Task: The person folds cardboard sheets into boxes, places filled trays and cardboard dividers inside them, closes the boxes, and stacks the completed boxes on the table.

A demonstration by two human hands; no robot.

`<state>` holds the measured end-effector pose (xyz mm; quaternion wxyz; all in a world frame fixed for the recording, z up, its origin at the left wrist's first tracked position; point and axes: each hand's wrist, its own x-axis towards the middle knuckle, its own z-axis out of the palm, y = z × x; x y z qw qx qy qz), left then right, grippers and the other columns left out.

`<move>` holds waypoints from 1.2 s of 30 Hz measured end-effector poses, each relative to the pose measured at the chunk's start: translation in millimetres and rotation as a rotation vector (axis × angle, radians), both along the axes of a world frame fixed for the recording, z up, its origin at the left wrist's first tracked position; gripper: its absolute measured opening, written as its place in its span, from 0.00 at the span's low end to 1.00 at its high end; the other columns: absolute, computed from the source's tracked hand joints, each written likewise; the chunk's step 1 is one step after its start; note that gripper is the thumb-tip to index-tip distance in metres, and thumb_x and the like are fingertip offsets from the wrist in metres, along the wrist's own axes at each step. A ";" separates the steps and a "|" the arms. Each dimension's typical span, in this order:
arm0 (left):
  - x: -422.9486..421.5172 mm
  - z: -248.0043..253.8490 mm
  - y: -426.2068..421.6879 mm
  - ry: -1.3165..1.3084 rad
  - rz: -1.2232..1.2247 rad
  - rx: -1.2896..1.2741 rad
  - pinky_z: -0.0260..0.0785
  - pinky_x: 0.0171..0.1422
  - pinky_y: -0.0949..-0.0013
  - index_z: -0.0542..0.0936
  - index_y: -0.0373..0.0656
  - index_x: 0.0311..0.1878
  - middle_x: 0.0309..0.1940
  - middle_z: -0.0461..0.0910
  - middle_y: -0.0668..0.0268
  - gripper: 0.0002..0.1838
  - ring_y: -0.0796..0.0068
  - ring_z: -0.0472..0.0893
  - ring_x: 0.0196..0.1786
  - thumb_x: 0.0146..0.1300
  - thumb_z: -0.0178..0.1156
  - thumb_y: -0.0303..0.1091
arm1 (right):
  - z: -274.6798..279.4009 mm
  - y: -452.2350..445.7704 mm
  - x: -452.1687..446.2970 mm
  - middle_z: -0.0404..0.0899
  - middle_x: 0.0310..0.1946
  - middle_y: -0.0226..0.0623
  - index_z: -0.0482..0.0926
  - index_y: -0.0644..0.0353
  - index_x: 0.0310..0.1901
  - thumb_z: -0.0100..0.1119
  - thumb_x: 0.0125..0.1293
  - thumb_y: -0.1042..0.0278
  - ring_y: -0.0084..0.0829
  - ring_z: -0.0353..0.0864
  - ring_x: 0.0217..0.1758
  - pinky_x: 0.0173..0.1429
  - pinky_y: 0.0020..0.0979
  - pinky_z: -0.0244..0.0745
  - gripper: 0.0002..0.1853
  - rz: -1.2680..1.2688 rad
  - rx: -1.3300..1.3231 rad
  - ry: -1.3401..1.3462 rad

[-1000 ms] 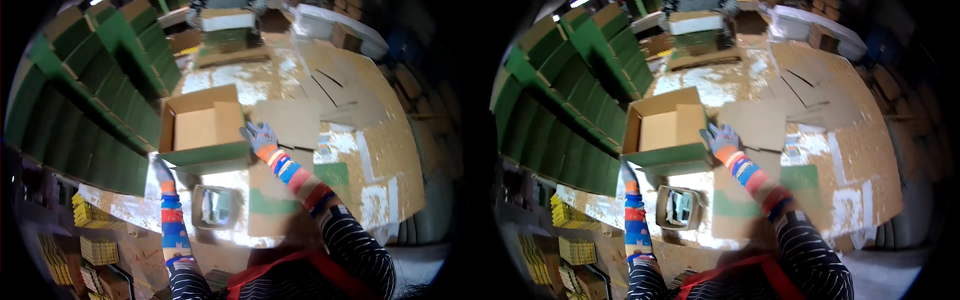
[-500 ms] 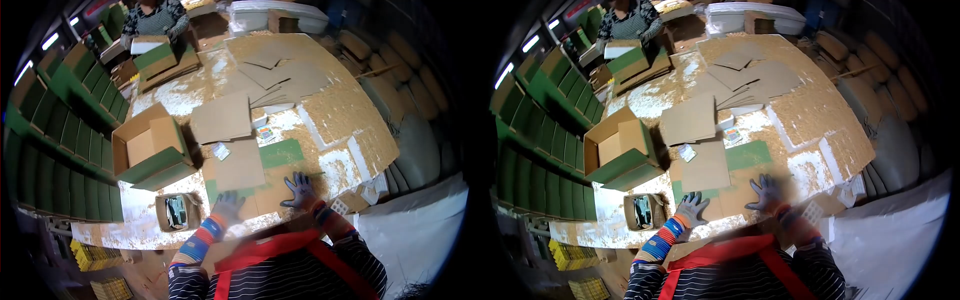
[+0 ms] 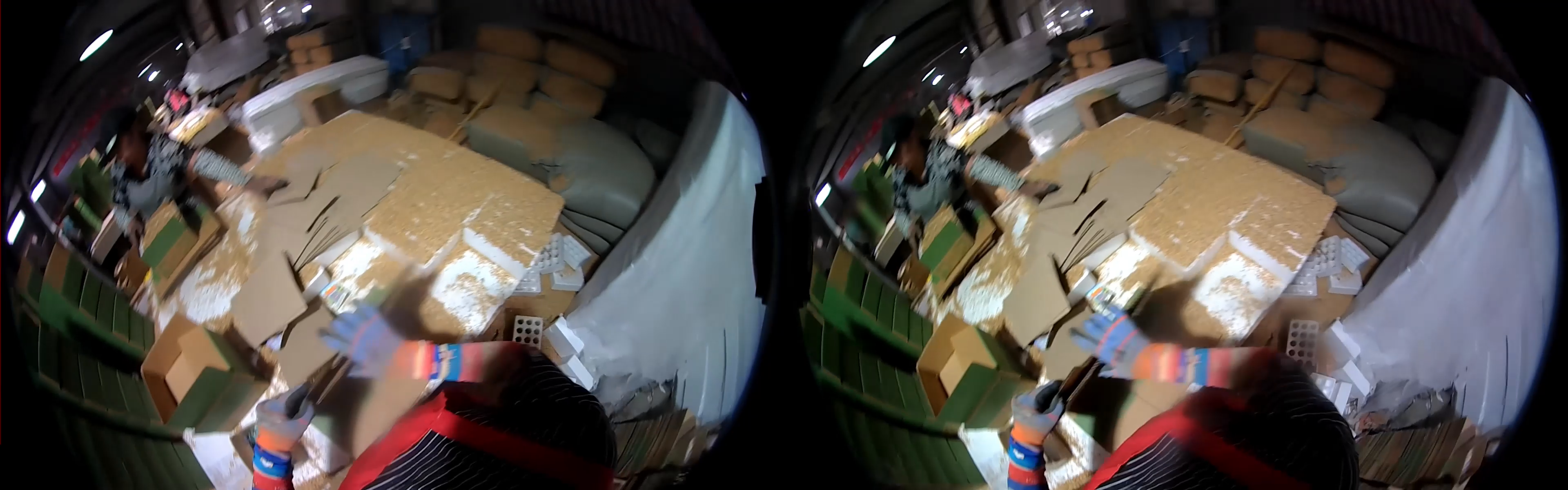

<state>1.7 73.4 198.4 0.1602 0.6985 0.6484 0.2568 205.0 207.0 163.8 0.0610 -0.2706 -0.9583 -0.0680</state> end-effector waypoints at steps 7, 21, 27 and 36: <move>-121.3 -43.0 57.0 -0.099 0.383 0.169 0.69 0.51 0.68 0.75 0.34 0.48 0.42 0.78 0.54 0.17 0.67 0.78 0.44 0.52 0.55 0.22 | -22.3 3.1 -20.2 0.63 0.58 0.47 0.72 0.47 0.51 0.61 0.46 0.50 0.49 0.57 0.64 0.66 0.61 0.40 0.28 0.157 -0.061 0.449; -47.3 -61.6 18.2 -1.070 -0.040 0.146 0.70 0.52 0.62 0.61 0.42 0.60 0.53 0.70 0.56 0.26 0.60 0.73 0.51 0.59 0.51 0.36 | -62.8 42.7 10.5 0.75 0.47 0.44 0.71 0.64 0.53 0.60 0.53 0.61 0.30 0.73 0.52 0.53 0.34 0.68 0.25 0.268 -1.504 0.483; -56.7 -154.5 26.2 -0.363 0.317 0.349 0.47 0.69 0.56 0.46 0.41 0.68 0.67 0.48 0.52 0.56 0.57 0.52 0.68 0.38 0.70 0.43 | -2.6 36.1 -6.8 0.71 0.46 0.43 0.72 0.60 0.42 0.58 0.50 0.54 0.40 0.74 0.41 0.42 0.34 0.70 0.21 0.229 0.192 0.404; -34.6 -105.6 -8.4 -0.259 0.496 0.150 0.57 0.57 0.61 0.54 0.36 0.61 0.55 0.59 0.53 0.39 0.60 0.63 0.56 0.56 0.56 0.53 | -48.4 12.4 44.1 0.65 0.55 0.52 0.69 0.63 0.51 0.59 0.50 0.43 0.48 0.63 0.59 0.60 0.42 0.61 0.34 0.216 -0.282 0.409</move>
